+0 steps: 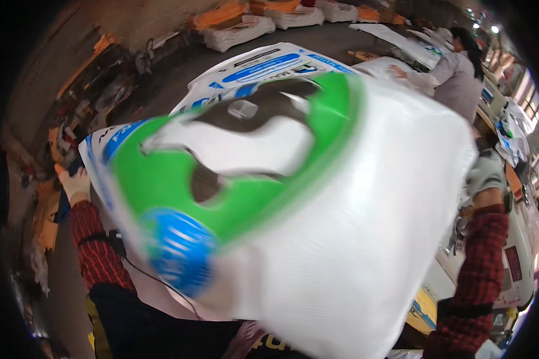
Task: Sewing the edges of large white plastic bags featuring a cow logo using an industrial sewing machine.
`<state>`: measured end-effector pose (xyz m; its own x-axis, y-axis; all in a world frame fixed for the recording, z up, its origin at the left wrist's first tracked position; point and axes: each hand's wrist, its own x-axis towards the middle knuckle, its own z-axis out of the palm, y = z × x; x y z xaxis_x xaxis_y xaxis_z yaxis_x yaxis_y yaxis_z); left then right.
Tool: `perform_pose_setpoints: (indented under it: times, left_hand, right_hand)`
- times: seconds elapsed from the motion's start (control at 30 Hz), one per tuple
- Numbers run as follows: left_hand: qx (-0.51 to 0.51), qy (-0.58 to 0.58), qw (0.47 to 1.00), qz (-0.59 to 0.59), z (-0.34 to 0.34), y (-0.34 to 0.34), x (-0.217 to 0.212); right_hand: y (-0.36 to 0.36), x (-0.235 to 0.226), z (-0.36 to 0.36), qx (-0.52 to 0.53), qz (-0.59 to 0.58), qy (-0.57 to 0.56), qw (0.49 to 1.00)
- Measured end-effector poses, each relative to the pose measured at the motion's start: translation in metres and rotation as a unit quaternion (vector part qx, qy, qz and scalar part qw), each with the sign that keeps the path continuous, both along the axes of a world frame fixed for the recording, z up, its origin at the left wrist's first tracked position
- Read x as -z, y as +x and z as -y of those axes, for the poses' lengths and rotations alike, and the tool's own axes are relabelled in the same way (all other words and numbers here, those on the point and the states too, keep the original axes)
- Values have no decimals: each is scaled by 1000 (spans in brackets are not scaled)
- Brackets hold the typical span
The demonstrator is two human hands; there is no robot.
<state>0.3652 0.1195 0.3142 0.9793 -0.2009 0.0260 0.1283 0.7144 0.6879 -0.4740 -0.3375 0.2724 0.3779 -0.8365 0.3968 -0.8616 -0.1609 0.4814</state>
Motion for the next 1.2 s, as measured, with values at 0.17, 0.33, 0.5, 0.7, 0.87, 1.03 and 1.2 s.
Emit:
perform_pose_setpoints:
  times: [0.17, 0.33, 0.5, 0.7, 0.87, 1.03, 1.2]
  left_hand:
    - [12, 94, 995, 38, -86, -59, 28]
    - [-16, 304, 944, 129, -166, -124, 69]
    - [148, 695, 633, 308, -213, -118, 121]
    - [178, 513, 826, -149, -281, -100, 366]
    - [388, 186, 833, -346, -281, -188, 415]
    - [249, 442, 809, -296, -209, -294, 322]
    - [202, 723, 545, 372, -208, -335, 297]
  right_hand:
    - [175, 160, -28, -180, 434, 256, 845]
    - [244, 237, -120, -389, 352, 399, 752]
    - [292, 239, -215, 102, 731, 574, 355]
    - [221, 351, -193, 83, 452, 634, 622]
    - [196, 377, -185, 19, -45, 537, 842]
    - [169, 446, -168, -5, 3, 456, 890]
    - [167, 479, -155, -12, -48, 423, 905]
